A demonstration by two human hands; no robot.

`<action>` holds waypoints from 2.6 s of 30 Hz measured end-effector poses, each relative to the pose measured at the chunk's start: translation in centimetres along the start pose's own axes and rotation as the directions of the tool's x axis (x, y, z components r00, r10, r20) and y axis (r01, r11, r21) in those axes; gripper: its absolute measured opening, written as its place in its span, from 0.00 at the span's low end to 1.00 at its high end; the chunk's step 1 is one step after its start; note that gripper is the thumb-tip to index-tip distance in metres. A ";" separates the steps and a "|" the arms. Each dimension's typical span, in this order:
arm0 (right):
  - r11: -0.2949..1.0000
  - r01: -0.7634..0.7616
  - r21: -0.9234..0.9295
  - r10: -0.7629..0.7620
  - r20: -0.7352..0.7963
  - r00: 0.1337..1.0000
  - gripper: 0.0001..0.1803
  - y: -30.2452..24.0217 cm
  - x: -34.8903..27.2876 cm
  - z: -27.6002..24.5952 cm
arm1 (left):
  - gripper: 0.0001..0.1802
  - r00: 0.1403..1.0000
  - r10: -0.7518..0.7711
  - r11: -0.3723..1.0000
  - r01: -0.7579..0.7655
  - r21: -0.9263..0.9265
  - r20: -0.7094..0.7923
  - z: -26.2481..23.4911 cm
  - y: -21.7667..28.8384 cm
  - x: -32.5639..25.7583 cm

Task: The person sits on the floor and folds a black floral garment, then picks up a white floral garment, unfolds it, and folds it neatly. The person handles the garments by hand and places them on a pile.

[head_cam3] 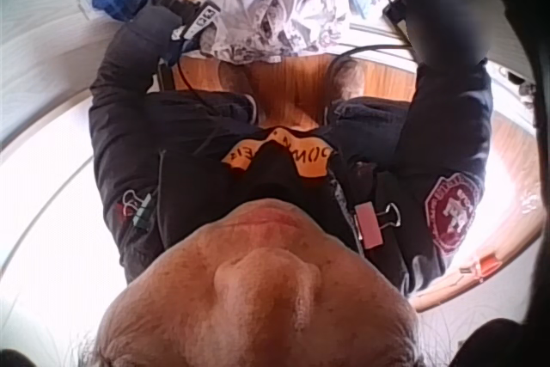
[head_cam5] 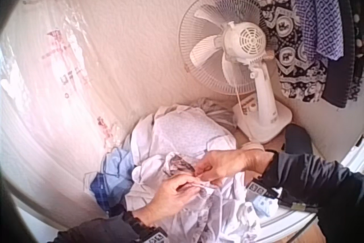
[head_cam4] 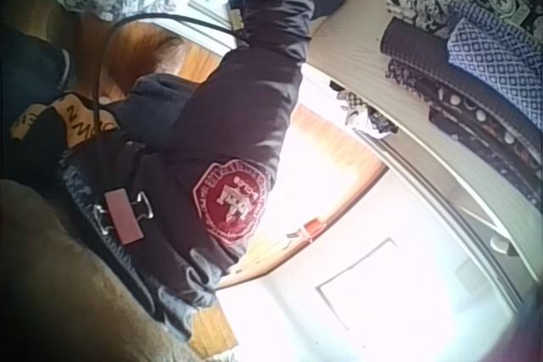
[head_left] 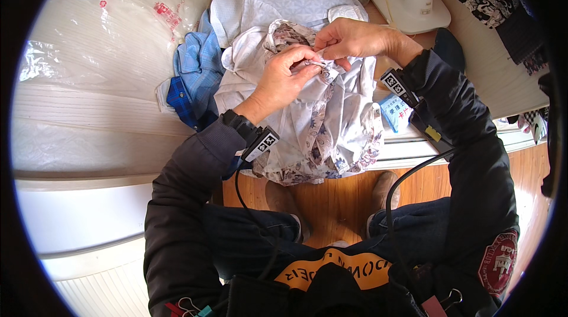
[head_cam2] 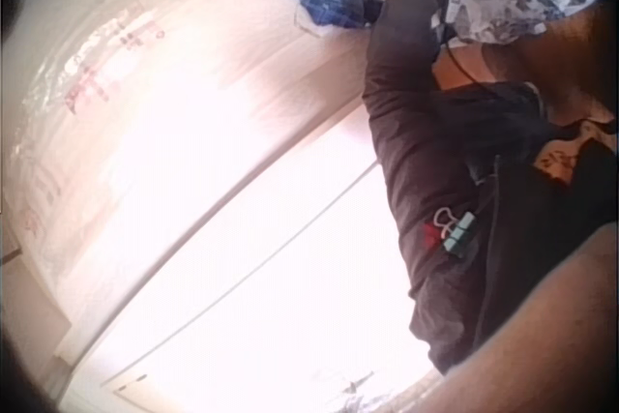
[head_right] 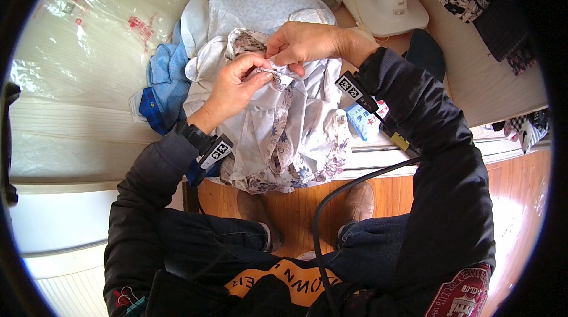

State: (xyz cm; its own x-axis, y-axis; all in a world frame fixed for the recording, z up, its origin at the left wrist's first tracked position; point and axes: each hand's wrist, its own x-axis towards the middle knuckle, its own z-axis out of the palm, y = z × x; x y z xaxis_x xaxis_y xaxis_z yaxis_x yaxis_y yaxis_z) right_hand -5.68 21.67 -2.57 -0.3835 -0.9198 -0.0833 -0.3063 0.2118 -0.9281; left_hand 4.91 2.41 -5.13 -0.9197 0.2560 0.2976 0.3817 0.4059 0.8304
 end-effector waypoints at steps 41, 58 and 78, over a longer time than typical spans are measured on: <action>0.990 -0.002 0.142 -0.010 0.088 0.996 0.11 0.6 -0.3 0.7 | 0.09 0.906 0.411 0.828 -0.417 0.375 0.100 -0.7 0.6 -0.8; 0.999 -0.039 -0.028 0.041 0.077 0.996 0.12 0.3 -0.1 1.2 | 0.10 0.893 0.428 0.816 -0.448 0.364 0.140 -0.6 0.1 -0.9; 0.996 -0.030 -0.086 0.028 -0.026 0.999 0.11 -0.5 -0.4 1.9 | 0.08 0.943 0.318 0.878 -0.331 0.345 0.095 -0.8 0.0 -1.1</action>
State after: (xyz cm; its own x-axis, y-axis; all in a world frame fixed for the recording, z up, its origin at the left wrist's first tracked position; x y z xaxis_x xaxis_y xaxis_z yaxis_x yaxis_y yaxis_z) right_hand -3.69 21.26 -2.73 -0.4144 -0.9046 -0.0997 -0.3681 0.2668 -0.8907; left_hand 5.86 1.39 -5.09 -0.7375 0.4536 0.5004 0.6712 0.5746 0.4683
